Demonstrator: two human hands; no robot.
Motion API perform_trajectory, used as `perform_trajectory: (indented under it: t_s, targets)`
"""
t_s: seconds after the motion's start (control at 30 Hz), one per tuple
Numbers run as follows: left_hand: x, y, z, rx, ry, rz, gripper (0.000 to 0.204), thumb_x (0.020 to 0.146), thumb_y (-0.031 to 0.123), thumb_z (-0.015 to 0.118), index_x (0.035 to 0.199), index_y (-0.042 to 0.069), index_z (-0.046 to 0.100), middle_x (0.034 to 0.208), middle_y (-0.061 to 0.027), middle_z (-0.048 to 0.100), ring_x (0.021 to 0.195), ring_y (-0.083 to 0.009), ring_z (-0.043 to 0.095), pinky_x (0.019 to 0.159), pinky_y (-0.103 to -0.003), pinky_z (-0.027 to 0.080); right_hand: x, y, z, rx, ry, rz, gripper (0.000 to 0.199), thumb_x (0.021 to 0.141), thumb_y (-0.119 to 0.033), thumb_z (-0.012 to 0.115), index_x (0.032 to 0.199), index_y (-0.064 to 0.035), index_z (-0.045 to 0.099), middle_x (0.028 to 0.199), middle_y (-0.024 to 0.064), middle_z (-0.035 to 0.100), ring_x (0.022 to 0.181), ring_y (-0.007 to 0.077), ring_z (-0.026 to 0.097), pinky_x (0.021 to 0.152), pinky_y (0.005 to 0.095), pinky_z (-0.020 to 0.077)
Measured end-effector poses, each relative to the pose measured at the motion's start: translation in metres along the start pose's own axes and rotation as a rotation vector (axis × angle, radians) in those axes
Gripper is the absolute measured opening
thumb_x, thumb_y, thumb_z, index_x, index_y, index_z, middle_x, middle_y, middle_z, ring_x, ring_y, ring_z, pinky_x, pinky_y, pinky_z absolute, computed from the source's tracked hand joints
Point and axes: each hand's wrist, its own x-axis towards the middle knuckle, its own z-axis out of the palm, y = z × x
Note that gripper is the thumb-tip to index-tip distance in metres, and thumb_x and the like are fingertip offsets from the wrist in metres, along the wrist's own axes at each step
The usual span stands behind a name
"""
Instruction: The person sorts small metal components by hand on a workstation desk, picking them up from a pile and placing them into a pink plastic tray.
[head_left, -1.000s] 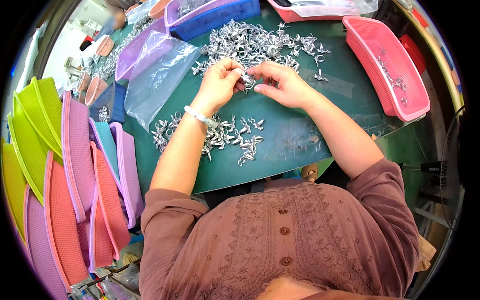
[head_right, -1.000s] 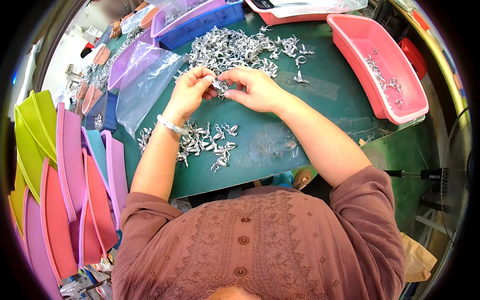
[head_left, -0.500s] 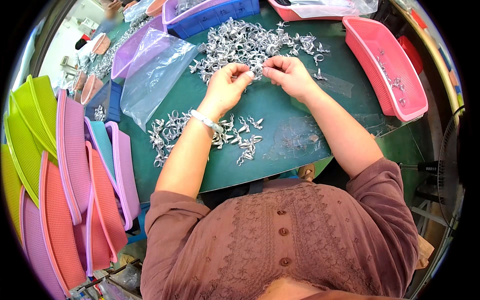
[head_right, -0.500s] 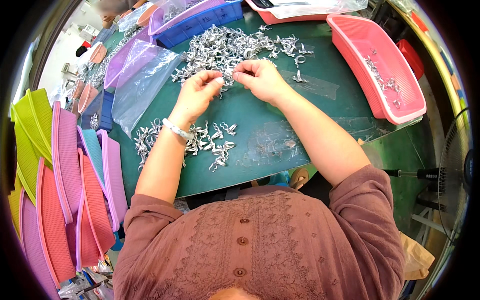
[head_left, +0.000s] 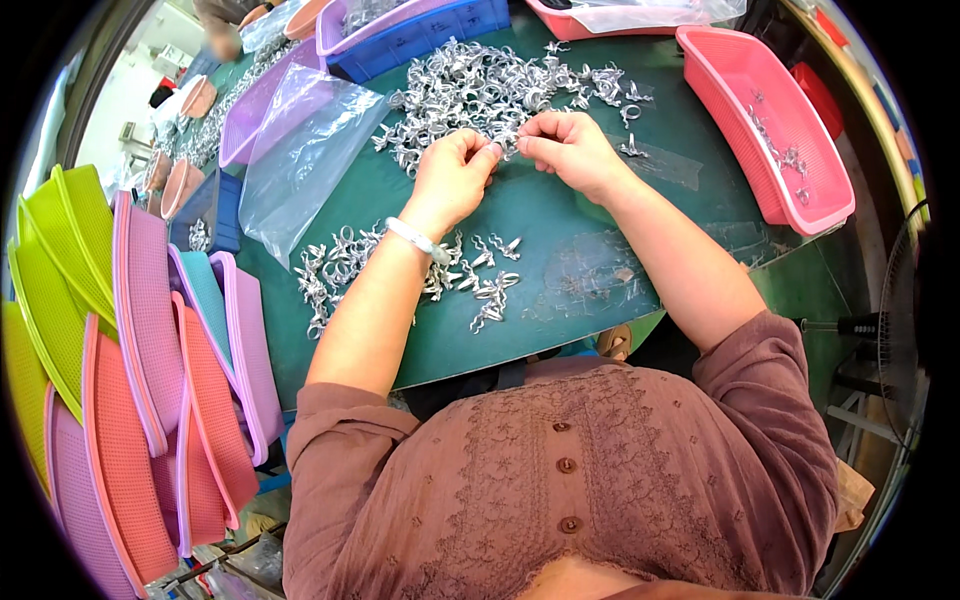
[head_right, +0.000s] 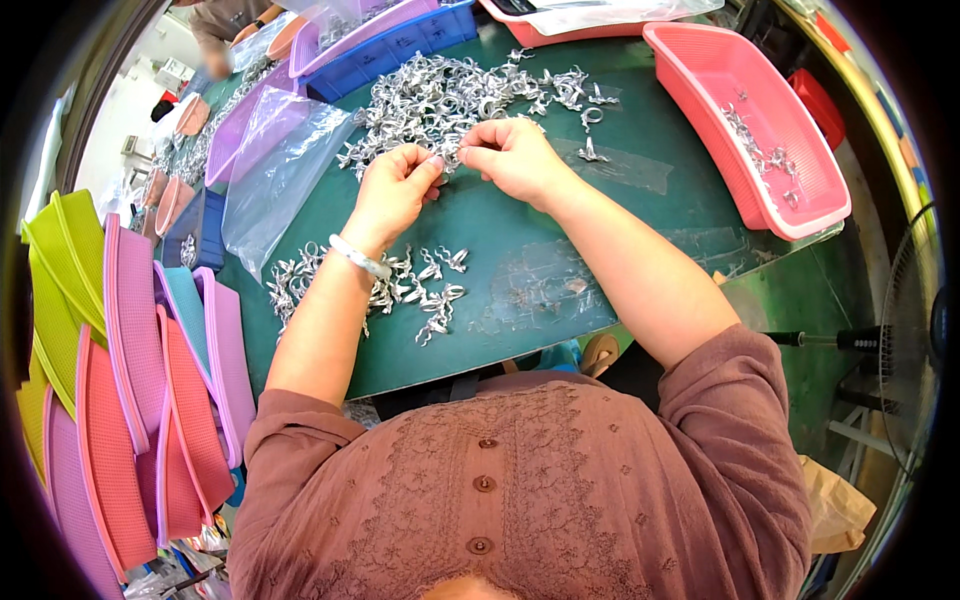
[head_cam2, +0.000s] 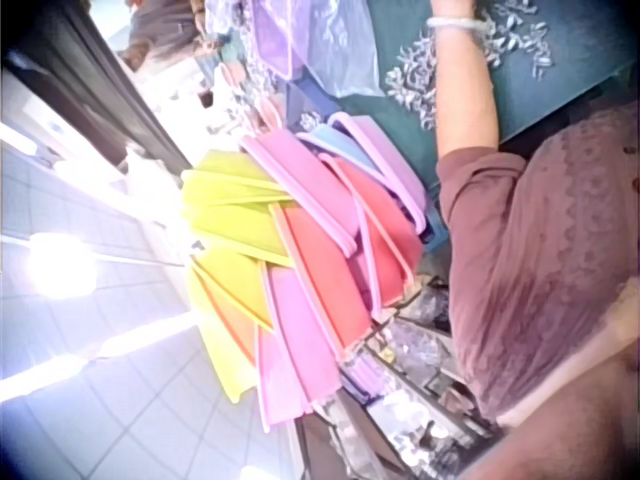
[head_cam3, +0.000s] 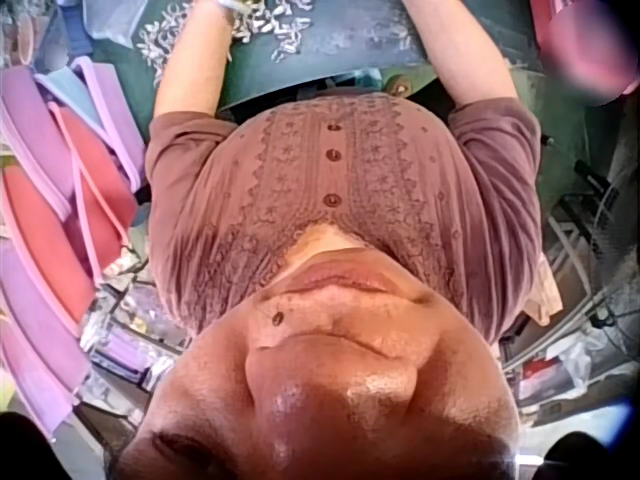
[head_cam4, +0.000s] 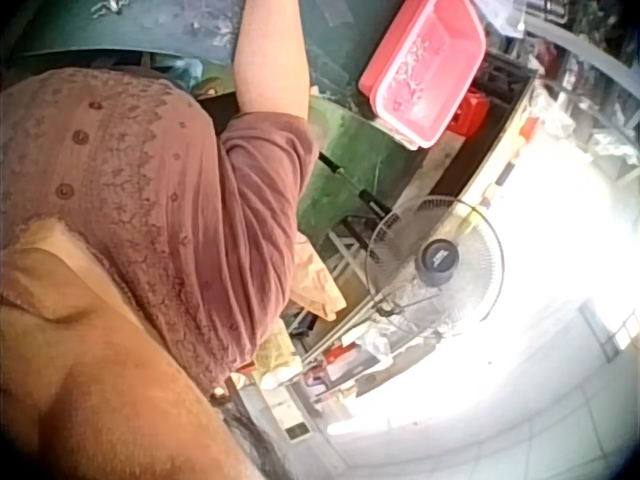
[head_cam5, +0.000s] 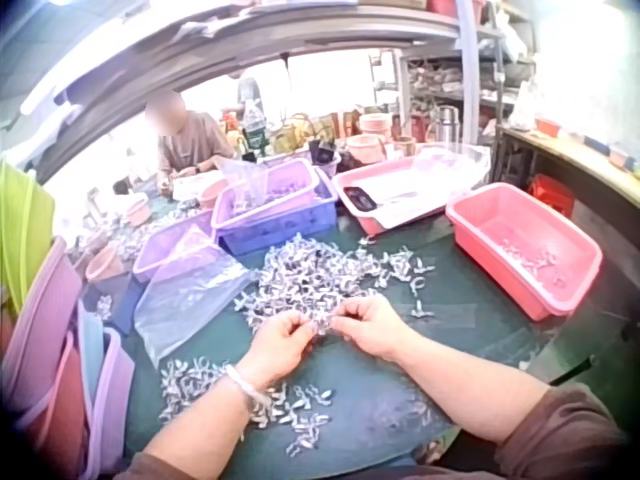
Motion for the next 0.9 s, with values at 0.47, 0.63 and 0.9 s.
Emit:
perform_trajectory:
  t_s: [0.47, 0.63, 0.9]
  targets:
    - [-0.018, 0.01, 0.0, 0.009, 0.121, 0.173, 0.024, 0.08, 0.01, 0.06, 0.101, 0.0, 0.056, 0.079, -0.0007, 0.058, 0.067, -0.0072, 0.053, 0.062, -0.02, 0.044, -0.005, -0.006, 0.002, 0.2, -0.028, -0.143, 0.01, 0.08, -0.008, 0.059, 0.087, -0.0021, 0.06, 0.073, -0.0013, 0.056, 0.062, 0.0059, 0.048, 0.056, 0.0201, 0.04]
    - [-0.037, 0.006, 0.002, -0.19, 0.172, 0.242, 0.018, 0.082, 0.007, 0.058, 0.098, 0.0, 0.058, 0.081, -0.0004, 0.059, 0.07, -0.007, 0.054, 0.063, -0.02, 0.044, -0.013, -0.006, 0.012, 0.186, -0.113, -0.23, 0.011, 0.079, -0.006, 0.061, 0.089, -0.0012, 0.061, 0.075, -0.001, 0.056, 0.065, 0.0051, 0.049, 0.058, 0.0193, 0.0405]
    - [-0.047, -0.006, 0.001, -0.016, 0.326, 0.482, 0.012, 0.08, 0.001, 0.058, 0.092, -0.001, 0.061, 0.082, -0.0038, 0.058, 0.069, -0.0073, 0.054, 0.061, -0.02, 0.044, -0.018, -0.002, 0.022, 0.122, -0.166, -0.358, 0.016, 0.079, -0.005, 0.061, 0.094, -0.0002, 0.06, 0.082, 0.0013, 0.059, 0.071, 0.0049, 0.052, 0.062, 0.0198, 0.0433]
